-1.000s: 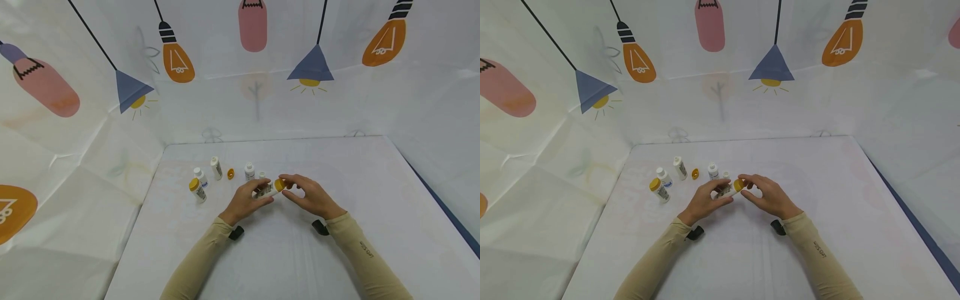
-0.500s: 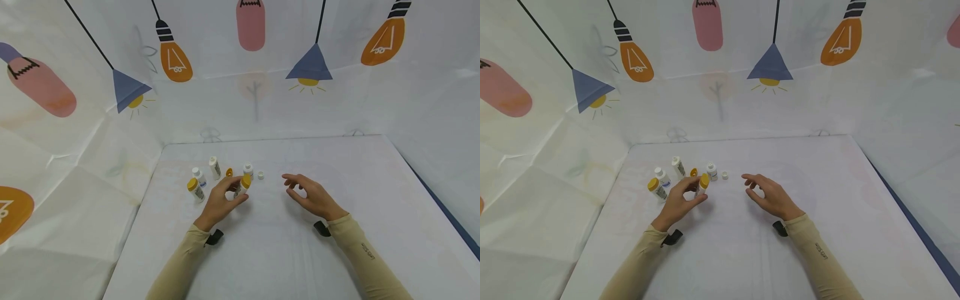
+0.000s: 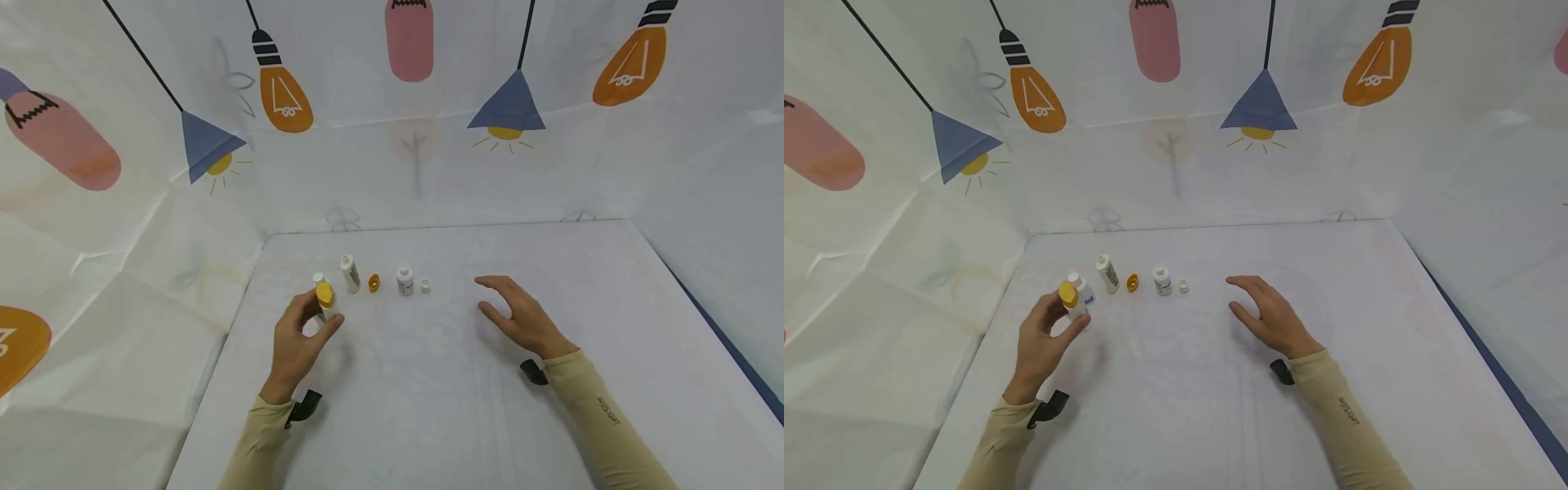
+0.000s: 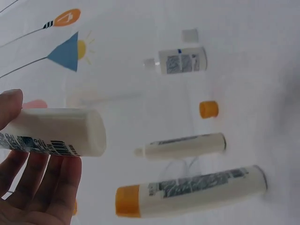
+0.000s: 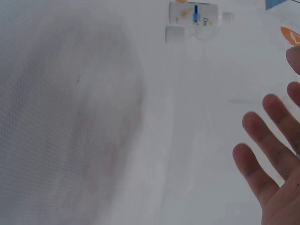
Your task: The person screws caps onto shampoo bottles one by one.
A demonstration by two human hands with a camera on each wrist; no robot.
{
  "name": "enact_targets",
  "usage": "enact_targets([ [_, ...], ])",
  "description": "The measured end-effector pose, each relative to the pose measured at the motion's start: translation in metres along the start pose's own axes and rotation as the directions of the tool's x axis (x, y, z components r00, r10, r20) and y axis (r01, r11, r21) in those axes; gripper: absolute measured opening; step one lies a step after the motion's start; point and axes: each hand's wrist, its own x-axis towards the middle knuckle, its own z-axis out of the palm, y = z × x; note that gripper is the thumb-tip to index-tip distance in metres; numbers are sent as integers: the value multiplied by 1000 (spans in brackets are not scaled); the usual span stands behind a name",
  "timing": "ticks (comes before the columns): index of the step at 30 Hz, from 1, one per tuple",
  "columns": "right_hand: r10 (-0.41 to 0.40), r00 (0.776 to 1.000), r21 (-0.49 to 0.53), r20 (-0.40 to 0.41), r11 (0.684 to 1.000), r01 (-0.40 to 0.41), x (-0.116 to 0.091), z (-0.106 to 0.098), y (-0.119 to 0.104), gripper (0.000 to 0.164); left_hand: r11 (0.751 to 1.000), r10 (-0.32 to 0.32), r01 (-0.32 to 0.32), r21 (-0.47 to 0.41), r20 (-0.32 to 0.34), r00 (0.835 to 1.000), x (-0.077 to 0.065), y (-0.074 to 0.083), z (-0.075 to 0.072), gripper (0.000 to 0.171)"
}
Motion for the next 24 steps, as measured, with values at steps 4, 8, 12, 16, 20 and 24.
enact_targets([
  [4,56,998,-39,-14,998,-57,-2,-1,2,59,999,28,-31,-28,-98,995,7,19,-21,61],
  [8,104,993,-57,-59,993,-107,-2,-1,3,56,1000,18,-23,-22,-186,982,11,26,-38,57],
  [12,138,985,-75,-106,986,-146,-2,-4,3,52,999,-30,33,6,-269,963,10,19,-50,55],
  [16,165,977,-95,-138,979,-179,-3,-5,5,48,991,-115,129,22,-313,943,7,5,-57,54],
  [20,192,972,-102,-137,973,-206,-5,-4,6,47,966,-229,255,42,-314,921,0,-26,-59,56],
  [24,222,968,-105,-115,967,-234,-6,-3,8,48,913,-358,396,97,-274,893,-10,-62,-62,57],
])
